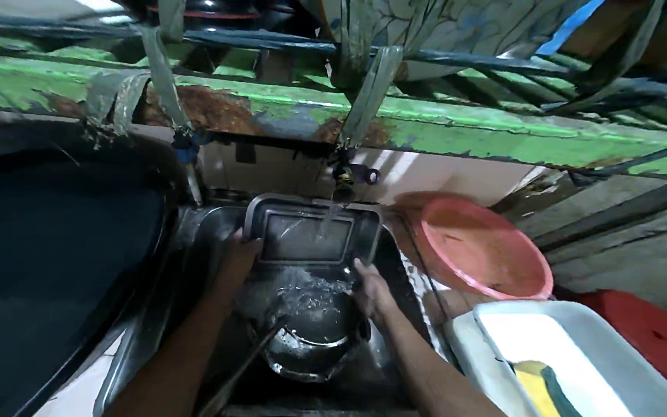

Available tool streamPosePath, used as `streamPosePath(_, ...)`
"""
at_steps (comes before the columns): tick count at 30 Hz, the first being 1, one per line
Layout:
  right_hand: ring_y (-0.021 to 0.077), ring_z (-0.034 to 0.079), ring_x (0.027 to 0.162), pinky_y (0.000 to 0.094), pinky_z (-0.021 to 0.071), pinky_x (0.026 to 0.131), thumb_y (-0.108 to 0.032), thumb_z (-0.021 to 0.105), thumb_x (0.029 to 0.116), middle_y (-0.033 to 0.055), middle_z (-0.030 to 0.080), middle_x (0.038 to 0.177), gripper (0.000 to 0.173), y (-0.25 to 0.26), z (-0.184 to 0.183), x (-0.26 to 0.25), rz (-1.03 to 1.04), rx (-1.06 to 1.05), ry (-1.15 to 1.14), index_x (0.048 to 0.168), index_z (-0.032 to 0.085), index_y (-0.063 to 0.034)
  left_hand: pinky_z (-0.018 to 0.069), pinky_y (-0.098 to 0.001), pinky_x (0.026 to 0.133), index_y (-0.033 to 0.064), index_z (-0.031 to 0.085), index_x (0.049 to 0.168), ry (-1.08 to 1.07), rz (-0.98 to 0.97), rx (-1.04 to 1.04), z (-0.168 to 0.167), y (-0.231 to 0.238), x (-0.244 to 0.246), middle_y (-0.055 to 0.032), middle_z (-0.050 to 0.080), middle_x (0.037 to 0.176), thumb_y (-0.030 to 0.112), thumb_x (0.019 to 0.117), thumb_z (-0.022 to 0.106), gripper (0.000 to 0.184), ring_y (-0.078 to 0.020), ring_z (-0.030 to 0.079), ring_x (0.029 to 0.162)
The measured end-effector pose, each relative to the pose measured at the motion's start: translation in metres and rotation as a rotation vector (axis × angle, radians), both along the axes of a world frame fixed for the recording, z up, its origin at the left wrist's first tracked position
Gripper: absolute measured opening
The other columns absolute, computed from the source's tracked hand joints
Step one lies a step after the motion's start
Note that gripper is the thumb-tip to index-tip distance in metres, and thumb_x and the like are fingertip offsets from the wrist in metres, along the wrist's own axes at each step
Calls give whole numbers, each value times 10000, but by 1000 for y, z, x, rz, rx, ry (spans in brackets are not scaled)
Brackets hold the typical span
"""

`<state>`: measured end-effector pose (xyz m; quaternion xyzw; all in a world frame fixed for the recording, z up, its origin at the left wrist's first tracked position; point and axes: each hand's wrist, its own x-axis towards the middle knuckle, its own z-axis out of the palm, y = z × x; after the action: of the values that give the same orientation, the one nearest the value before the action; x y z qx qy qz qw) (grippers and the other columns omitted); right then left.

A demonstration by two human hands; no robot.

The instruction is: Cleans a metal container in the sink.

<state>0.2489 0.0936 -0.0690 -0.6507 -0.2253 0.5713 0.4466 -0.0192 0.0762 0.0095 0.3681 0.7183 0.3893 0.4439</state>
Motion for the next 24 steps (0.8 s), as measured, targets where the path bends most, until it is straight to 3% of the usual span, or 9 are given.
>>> streamPosePath(1, 232, 636, 890, 391, 563, 737, -214, 446, 1110, 181, 577, 1171, 420, 4, 1, -15, 28, -48, 3, 1493, 381, -54, 486, -571, 989, 96, 518, 1475, 96, -8, 57, 16, -7, -4, -202, 625, 1331, 207, 1032, 620, 468, -347, 613, 1189)
streamPosePath(3, 231, 653, 971, 374, 566, 820, -132, 425, 1110, 206, 571, 1267, 404, 10, 5, -34, 136, -73, -42, 1491, 382, -6, 476, -516, 1032, 104, 497, 1511, 280, -30, 271, 40, -23, -13, -170, 619, 1383, 134, 1044, 586, 476, -294, 619, 1222)
streamPosePath(6, 192, 651, 1005, 360, 542, 887, -110, 448, 1097, 180, 628, 1242, 353, 18, 17, -49, 171, 164, -97, 1414, 485, 42, 456, -486, 1081, 87, 483, 1521, 386, -3, 466, 47, -35, -34, -160, 582, 1447, 45, 1018, 586, 515, -275, 585, 1297)
streamPosePath(8, 137, 684, 877, 310, 582, 810, -121, 427, 1105, 104, 660, 1081, 291, 28, 38, -64, 121, 243, 59, 1346, 507, 21, 462, -484, 1072, 116, 447, 1548, 297, 58, 376, 46, -42, -42, -151, 572, 1457, 107, 1044, 571, 518, -263, 587, 1288)
streamPosePath(12, 134, 702, 832, 304, 608, 761, -127, 402, 1100, 61, 650, 1030, 284, 40, 68, -84, 119, 224, 260, 1375, 450, -74, 509, -542, 962, 122, 462, 1521, 53, 209, 125, 27, -49, -32, -190, 627, 1331, 264, 1036, 618, 528, -325, 632, 1153)
streamPosePath(16, 198, 698, 1015, 369, 564, 952, -49, 450, 1077, 164, 703, 1153, 279, -9, 60, -119, 715, 402, -267, 1266, 619, 67, 525, -535, 927, 92, 512, 1453, -68, 232, 72, 9, -45, -8, -180, 645, 1269, 286, 1018, 647, 495, -305, 642, 1109)
streamPosePath(19, 212, 570, 1347, 417, 380, 1202, -222, 442, 1085, 90, 661, 1380, 372, -44, 35, -114, 1136, 723, -786, 1346, 677, -102, 542, -522, 927, 99, 519, 1436, -88, 216, 115, 1, -41, -4, -160, 652, 1261, 331, 1028, 624, 480, -279, 653, 1099)
streamPosePath(21, 217, 517, 1409, 459, 307, 1240, -328, 387, 1107, 61, 617, 1452, 439, -36, 28, -83, 1181, 643, -967, 1419, 628, -135, 515, -537, 960, 85, 483, 1472, -112, 230, 76, 2, -42, -12, -190, 631, 1297, 344, 1039, 603, 519, -306, 628, 1147)
streamPosePath(24, 298, 624, 1271, 508, 455, 1122, -223, 480, 1099, 150, 656, 1366, 374, -4, 62, -34, 797, 405, -861, 1408, 609, -58, 496, -537, 997, 62, 483, 1473, -146, 218, -24, -22, -46, -35, -207, 598, 1348, 391, 1056, 554, 536, -318, 595, 1207)
